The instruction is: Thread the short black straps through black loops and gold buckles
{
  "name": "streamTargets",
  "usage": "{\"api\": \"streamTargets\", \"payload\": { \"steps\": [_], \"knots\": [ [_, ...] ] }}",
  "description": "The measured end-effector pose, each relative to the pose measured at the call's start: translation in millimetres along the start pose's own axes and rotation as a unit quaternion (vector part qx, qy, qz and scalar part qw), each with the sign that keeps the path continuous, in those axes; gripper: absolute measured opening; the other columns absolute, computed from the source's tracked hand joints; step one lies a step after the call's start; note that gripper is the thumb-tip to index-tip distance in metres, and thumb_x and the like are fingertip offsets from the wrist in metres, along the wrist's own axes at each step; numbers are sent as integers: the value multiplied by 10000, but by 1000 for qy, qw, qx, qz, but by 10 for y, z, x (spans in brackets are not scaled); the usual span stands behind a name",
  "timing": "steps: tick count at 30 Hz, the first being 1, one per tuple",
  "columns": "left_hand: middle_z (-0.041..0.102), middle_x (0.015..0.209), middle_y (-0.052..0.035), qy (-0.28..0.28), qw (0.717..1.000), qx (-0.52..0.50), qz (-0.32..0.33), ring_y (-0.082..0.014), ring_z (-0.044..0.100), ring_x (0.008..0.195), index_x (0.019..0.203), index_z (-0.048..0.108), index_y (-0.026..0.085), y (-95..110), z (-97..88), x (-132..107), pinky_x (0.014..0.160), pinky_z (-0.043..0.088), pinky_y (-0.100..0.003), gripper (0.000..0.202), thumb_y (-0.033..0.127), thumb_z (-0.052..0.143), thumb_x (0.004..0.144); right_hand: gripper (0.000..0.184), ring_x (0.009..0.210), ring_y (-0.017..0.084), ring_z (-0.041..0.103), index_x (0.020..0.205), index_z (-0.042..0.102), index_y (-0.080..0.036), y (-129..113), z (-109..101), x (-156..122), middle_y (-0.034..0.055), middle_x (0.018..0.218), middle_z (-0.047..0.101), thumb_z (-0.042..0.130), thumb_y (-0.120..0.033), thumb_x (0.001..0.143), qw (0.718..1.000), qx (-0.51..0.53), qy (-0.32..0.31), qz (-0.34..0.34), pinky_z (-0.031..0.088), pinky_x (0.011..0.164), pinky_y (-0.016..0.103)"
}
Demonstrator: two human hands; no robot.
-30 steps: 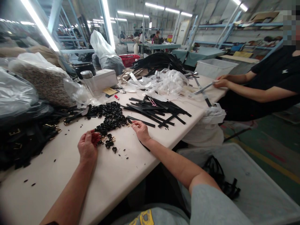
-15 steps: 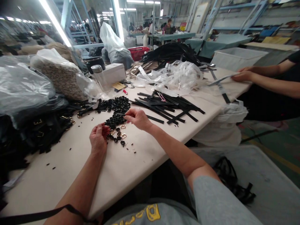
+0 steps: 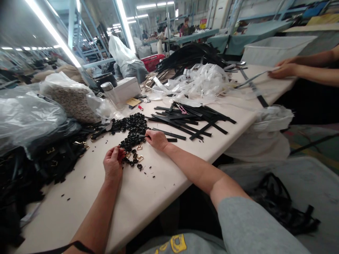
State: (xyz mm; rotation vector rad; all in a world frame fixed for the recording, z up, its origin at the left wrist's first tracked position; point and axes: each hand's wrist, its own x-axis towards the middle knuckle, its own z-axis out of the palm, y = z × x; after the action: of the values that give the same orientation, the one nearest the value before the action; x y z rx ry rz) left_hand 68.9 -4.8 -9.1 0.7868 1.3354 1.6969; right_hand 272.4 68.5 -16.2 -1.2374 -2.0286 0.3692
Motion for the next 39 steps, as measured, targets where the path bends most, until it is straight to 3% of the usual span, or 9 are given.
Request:
{"api": "streamTargets", "payload": {
  "steps": [6, 10, 16, 19, 22, 26, 28, 32, 39],
  "knots": [
    [661, 740, -18, -11, 1000, 25, -7, -103, 607, 597, 863, 640, 149, 61, -72, 42, 578, 470, -215, 358, 373, 768, 615, 47, 664, 147, 539, 800, 628, -202, 38, -27, 42, 17, 761, 657, 586, -205, 820, 999, 27, 23, 41, 338, 635, 259],
    [664, 735, -34, -55, 980, 186, 42, -136, 601, 619, 834, 679, 161, 177, -181, 164, 585, 458, -242, 340, 398, 765, 607, 45, 652, 136, 526, 806, 638, -207, 51, -18, 47, 7, 746, 648, 608, -234, 826, 997, 67, 15, 24, 343, 640, 254],
    [641, 750, -23, -171, 832, 481, 220, -173, 564, 636, 747, 728, 262, 248, -99, 362, 668, 424, -295, 119, 320, 733, 644, 44, 637, 123, 522, 822, 660, -205, 62, 16, 67, 0, 721, 642, 648, -246, 810, 995, 94, -4, 15, 345, 630, 243],
    [615, 673, -15, -198, 798, 518, 236, -180, 532, 593, 662, 701, 268, 256, 7, 428, 638, 401, -303, 80, 268, 755, 604, 64, 636, 120, 534, 851, 686, -221, 38, 5, 60, -8, 724, 654, 663, -239, 795, 994, 111, -5, 20, 344, 623, 238],
    [579, 567, -1, -178, 825, 499, 198, -169, 506, 552, 577, 650, 245, 277, 59, 440, 601, 391, -296, 111, 262, 759, 590, 120, 628, 116, 549, 900, 709, -240, -7, -17, 41, -19, 727, 670, 672, -247, 787, 990, 137, -11, 15, 349, 616, 234],
    [616, 623, -3, -130, 947, 286, 62, -140, 566, 569, 681, 640, 194, 258, 75, 323, 572, 437, -259, 252, 372, 789, 584, 145, 670, 122, 592, 923, 720, -245, -77, -18, 12, -11, 790, 705, 674, -283, 791, 988, 155, -14, -18, 374, 636, 231],
    [649, 700, -13, -98, 987, 128, -30, -127, 608, 606, 725, 618, 173, 205, 87, 230, 574, 470, -234, 346, 371, 831, 537, 143, 709, 133, 615, 919, 722, -241, -111, -5, -1, 2, 826, 718, 670, -296, 797, 988, 151, -12, -27, 387, 653, 234],
    [670, 767, -25, -44, 994, -8, -105, -101, 637, 653, 718, 584, 162, 73, 124, 85, 584, 503, -183, 322, 298, 836, 571, 121, 731, 137, 628, 899, 719, -233, -179, 8, -34, 8, 842, 724, 665, -289, 806, 988, 149, -14, -42, 402, 670, 232],
    [672, 762, -12, -45, 992, -48, -108, -106, 663, 699, 766, 584, 167, 2, 152, -1, 635, 526, -178, 293, 298, 812, 636, 79, 656, 113, 601, 844, 715, -224, -292, 7, -94, -10, 770, 709, 661, -263, 800, 974, 210, -15, -78, 398, 637, 215]
  ]
}}
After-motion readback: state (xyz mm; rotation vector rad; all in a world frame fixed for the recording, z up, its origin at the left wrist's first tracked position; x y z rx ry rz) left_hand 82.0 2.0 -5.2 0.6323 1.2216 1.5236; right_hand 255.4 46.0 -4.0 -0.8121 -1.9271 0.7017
